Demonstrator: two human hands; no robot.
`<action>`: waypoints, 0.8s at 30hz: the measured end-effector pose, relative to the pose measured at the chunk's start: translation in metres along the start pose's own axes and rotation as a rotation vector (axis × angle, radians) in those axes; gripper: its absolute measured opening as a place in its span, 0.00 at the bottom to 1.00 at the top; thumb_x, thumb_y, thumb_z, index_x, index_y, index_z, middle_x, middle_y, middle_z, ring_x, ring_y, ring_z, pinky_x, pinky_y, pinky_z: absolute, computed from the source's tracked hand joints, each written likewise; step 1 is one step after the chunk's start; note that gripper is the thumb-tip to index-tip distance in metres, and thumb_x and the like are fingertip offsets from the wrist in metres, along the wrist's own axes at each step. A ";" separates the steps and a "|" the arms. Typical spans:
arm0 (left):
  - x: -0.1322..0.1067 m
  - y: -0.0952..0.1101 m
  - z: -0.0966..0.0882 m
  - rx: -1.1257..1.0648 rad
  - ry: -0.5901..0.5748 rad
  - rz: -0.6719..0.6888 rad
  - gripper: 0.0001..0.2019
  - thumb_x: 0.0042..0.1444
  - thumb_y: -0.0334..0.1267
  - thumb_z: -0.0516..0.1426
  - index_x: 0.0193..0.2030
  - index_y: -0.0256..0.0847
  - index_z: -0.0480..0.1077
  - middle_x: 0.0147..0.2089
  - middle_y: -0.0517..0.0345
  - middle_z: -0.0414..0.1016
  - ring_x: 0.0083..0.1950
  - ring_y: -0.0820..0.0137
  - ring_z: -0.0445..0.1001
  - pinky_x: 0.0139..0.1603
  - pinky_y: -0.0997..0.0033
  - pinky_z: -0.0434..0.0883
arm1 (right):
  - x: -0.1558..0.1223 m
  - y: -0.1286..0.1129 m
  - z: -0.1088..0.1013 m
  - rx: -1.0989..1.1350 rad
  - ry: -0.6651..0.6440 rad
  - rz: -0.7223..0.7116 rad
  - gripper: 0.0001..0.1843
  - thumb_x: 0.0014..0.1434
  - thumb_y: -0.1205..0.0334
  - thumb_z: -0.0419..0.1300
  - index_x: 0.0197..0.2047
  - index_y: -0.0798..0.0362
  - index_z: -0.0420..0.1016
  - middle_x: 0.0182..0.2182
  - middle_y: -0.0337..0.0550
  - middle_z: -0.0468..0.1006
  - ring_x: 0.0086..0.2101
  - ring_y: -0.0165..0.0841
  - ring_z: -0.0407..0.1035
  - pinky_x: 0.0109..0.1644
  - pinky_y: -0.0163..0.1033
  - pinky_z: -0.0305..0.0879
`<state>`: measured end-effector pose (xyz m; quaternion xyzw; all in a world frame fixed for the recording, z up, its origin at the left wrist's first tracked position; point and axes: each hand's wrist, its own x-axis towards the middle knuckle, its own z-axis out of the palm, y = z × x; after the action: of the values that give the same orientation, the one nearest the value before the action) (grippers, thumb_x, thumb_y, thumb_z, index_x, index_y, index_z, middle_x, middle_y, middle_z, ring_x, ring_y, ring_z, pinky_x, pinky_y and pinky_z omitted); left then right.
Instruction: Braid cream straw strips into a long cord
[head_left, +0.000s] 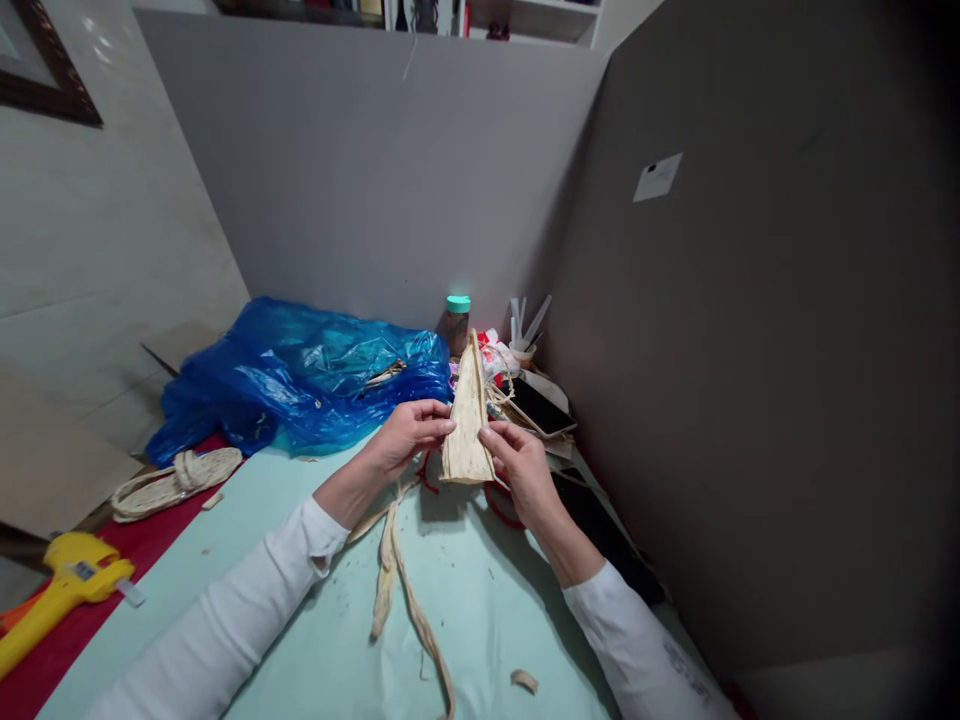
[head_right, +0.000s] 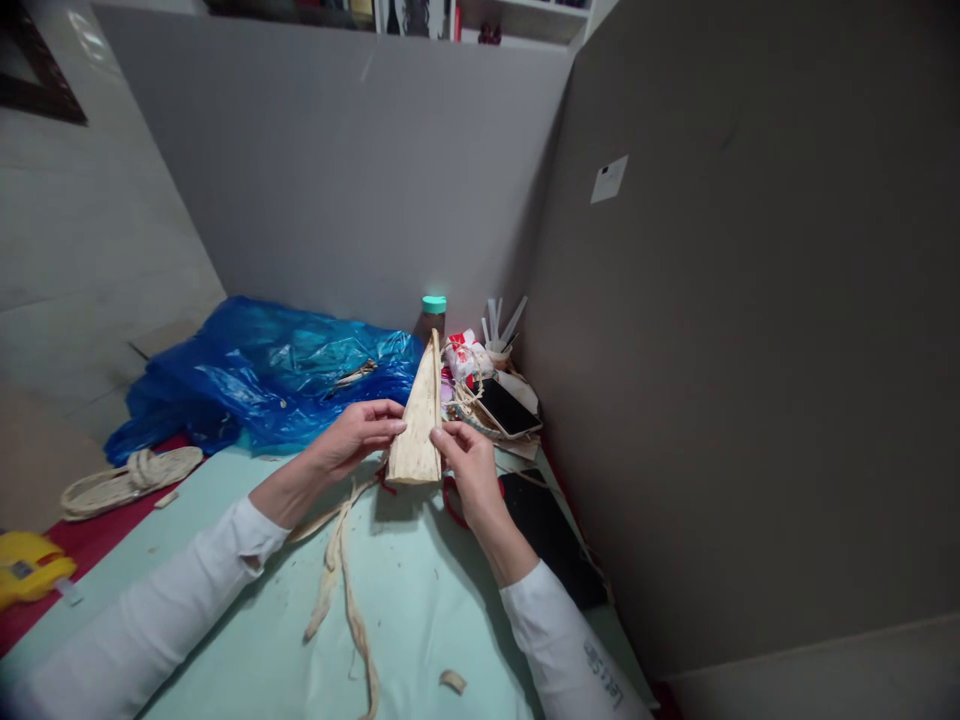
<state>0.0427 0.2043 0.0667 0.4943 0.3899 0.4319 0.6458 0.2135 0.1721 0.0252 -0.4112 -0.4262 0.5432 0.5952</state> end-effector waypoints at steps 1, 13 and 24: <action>-0.001 0.000 0.000 -0.023 -0.016 -0.008 0.15 0.36 0.35 0.69 0.32 0.34 0.73 0.33 0.56 0.75 0.33 0.72 0.73 0.36 0.73 0.68 | 0.001 0.001 0.000 -0.007 -0.002 -0.003 0.17 0.45 0.50 0.69 0.33 0.54 0.77 0.30 0.40 0.78 0.29 0.32 0.70 0.35 0.36 0.67; -0.006 -0.007 0.016 0.151 -0.033 0.134 0.10 0.39 0.34 0.67 0.29 0.35 0.73 0.25 0.61 0.72 0.26 0.75 0.68 0.29 0.75 0.65 | -0.011 -0.006 0.009 -0.287 -0.141 -0.172 0.18 0.58 0.47 0.58 0.40 0.54 0.78 0.34 0.41 0.78 0.35 0.35 0.70 0.39 0.36 0.65; -0.002 -0.012 0.008 0.100 -0.072 0.075 0.10 0.38 0.33 0.66 0.31 0.34 0.78 0.30 0.53 0.78 0.29 0.72 0.72 0.32 0.73 0.67 | -0.006 0.001 0.005 -0.093 -0.209 -0.019 0.20 0.48 0.56 0.66 0.45 0.53 0.76 0.37 0.43 0.79 0.35 0.36 0.73 0.39 0.37 0.68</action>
<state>0.0519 0.1981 0.0565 0.5554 0.3686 0.4178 0.6174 0.2084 0.1667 0.0255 -0.3752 -0.5146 0.5571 0.5329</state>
